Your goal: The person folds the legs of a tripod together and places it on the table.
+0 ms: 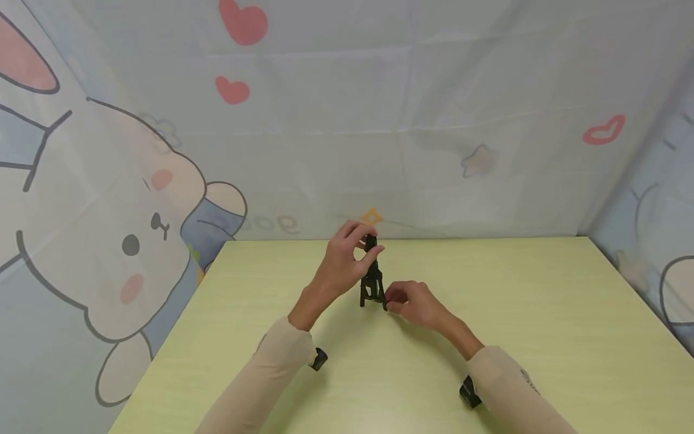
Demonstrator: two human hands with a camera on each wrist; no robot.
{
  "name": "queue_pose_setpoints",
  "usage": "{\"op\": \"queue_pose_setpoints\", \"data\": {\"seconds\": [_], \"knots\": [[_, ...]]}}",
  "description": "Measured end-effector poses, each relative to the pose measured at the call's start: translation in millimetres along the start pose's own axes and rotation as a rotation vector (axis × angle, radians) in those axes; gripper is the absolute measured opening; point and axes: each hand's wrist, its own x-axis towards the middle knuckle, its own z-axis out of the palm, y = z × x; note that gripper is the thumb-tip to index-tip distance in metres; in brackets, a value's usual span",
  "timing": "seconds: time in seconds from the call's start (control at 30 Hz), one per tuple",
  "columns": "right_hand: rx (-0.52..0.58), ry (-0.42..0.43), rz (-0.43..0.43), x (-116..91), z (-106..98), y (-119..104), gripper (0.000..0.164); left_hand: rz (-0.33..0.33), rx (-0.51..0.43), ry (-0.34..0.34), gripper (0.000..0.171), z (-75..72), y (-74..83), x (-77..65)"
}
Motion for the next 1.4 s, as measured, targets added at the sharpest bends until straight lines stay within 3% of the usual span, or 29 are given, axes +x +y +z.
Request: {"op": "queue_pose_setpoints", "data": {"seconds": [0.37,0.87,1.4], "knots": [[-0.012,-0.007,-0.016,-5,-2,-4,0.005,-0.028,-0.026,-0.006,0.02,-5.9,4.9,-1.9],[-0.019,0.036,0.012,-12,-9,1,0.009,-0.035,-0.234,-0.078,0.02,-13.2,-1.0,-1.0],[-0.014,0.095,0.0,-3,-1,-5,0.01,-0.096,-0.34,-0.263,0.029,-24.7,-0.3,2.9]]}}
